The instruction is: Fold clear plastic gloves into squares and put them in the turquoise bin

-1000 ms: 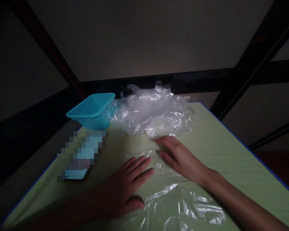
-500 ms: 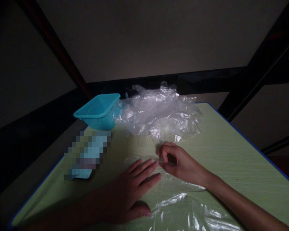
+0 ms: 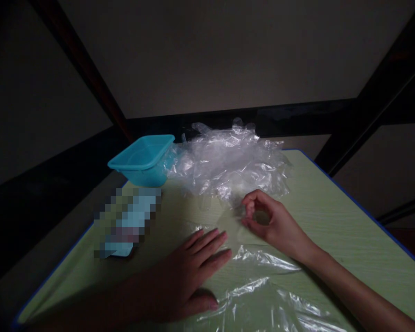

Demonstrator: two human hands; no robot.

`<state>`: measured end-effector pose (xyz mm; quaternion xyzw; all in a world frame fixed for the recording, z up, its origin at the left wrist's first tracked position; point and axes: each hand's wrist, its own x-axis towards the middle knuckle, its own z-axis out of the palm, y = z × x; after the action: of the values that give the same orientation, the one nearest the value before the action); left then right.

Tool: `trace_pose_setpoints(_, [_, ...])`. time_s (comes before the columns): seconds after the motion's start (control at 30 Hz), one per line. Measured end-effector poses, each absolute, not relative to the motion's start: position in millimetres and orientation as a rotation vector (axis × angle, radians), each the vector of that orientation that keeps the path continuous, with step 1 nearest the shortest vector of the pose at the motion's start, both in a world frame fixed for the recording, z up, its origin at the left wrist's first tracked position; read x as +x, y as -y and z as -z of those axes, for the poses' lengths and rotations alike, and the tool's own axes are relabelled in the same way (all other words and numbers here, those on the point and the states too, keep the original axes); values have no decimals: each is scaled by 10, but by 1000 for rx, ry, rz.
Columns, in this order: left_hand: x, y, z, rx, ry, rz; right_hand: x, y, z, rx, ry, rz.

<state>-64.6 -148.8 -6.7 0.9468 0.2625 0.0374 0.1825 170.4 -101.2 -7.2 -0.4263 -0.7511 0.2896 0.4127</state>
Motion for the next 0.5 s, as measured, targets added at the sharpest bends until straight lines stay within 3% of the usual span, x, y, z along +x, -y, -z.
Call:
trace_pose_setpoints(0.23, [-603, 1437, 112, 2614, -995, -112, 1694, 1081, 65, -1104, 2182, -306])
trace_pose_setpoints(0.5, [-641, 1339, 276, 2568, -1179, -325, 1442, 1296, 112, -964, 2535, -349])
